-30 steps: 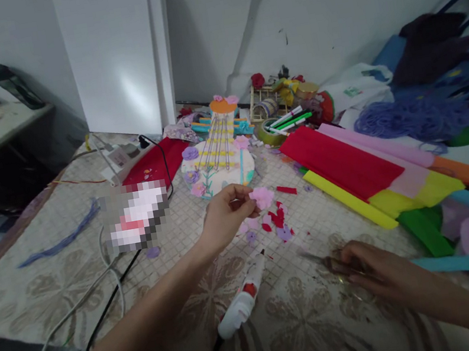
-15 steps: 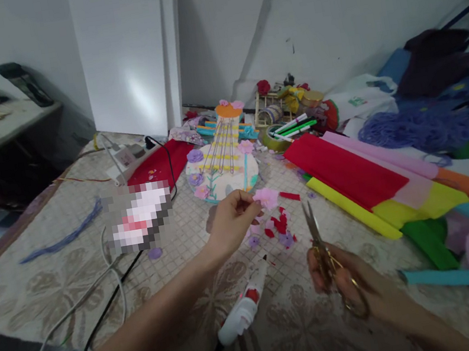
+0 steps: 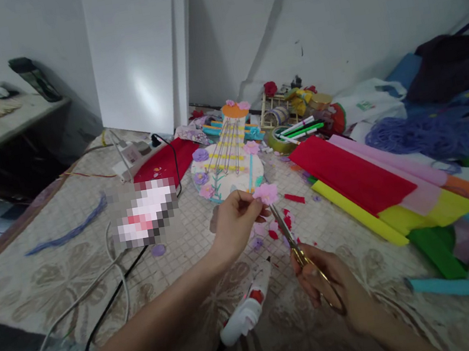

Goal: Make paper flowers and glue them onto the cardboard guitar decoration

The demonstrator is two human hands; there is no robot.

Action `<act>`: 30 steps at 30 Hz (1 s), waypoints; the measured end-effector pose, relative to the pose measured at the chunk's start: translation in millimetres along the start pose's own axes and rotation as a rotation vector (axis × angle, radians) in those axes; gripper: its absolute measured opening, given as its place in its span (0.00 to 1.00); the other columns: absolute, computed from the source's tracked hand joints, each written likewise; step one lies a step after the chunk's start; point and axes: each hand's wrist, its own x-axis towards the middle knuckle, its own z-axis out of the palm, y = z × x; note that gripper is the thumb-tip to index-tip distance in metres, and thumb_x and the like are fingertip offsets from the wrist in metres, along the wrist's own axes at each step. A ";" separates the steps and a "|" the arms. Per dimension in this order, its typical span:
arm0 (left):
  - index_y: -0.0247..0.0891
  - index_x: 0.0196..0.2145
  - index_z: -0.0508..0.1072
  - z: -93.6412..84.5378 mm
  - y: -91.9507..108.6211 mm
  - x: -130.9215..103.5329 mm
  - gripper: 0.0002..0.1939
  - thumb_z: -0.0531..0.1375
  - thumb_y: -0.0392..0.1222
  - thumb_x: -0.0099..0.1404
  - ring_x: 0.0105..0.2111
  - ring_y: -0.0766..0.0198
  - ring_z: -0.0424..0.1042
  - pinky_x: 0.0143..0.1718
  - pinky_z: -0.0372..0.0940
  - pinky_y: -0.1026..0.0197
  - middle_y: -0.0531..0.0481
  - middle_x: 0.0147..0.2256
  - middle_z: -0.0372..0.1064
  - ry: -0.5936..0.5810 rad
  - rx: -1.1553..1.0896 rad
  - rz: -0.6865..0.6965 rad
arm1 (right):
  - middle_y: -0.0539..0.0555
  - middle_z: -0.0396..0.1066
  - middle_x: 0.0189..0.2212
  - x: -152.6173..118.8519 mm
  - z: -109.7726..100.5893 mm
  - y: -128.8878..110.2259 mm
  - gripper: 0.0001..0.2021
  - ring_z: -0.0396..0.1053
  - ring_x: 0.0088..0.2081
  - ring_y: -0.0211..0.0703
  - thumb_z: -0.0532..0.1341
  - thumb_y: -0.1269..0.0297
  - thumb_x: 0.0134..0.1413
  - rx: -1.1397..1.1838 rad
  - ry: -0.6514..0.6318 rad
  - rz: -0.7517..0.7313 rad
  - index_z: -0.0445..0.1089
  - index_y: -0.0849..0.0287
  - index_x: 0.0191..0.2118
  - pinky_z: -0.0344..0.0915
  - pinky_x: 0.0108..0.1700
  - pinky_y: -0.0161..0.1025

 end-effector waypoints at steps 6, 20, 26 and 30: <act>0.35 0.28 0.61 1.2 -2.4 -0.9 0.07 0.58 0.36 0.58 0.23 0.69 0.71 0.28 0.68 0.64 0.52 0.22 0.70 -0.030 -0.099 0.013 | 0.42 0.50 0.15 6.7 5.7 -1.2 0.25 0.49 0.16 0.30 0.54 0.37 0.48 0.008 0.041 0.003 0.56 0.57 0.26 0.55 0.16 0.29; 0.36 0.29 0.59 1.4 -3.2 -1.1 0.07 0.58 0.35 0.59 0.22 0.69 0.71 0.28 0.69 0.63 0.54 0.21 0.68 -0.017 -0.150 0.017 | 0.42 0.49 0.13 14.0 9.9 -3.4 0.24 0.49 0.15 0.31 0.58 0.38 0.43 0.082 0.091 0.070 0.58 0.57 0.24 0.53 0.15 0.29; 0.35 0.29 0.59 1.7 -0.6 -1.7 0.08 0.58 0.35 0.59 0.22 0.69 0.71 0.29 0.69 0.63 0.54 0.22 0.68 -0.007 -0.145 0.032 | 0.42 0.50 0.13 14.8 10.3 0.1 0.21 0.50 0.14 0.31 0.57 0.42 0.48 0.060 0.089 0.048 0.58 0.57 0.25 0.53 0.16 0.30; 0.36 0.29 0.59 1.9 -0.8 -2.3 0.09 0.59 0.37 0.58 0.23 0.69 0.71 0.29 0.69 0.63 0.54 0.23 0.68 -0.001 -0.142 0.043 | 0.41 0.50 0.11 15.3 11.5 -1.5 0.21 0.49 0.13 0.31 0.56 0.42 0.49 0.033 0.106 0.032 0.59 0.57 0.25 0.52 0.16 0.30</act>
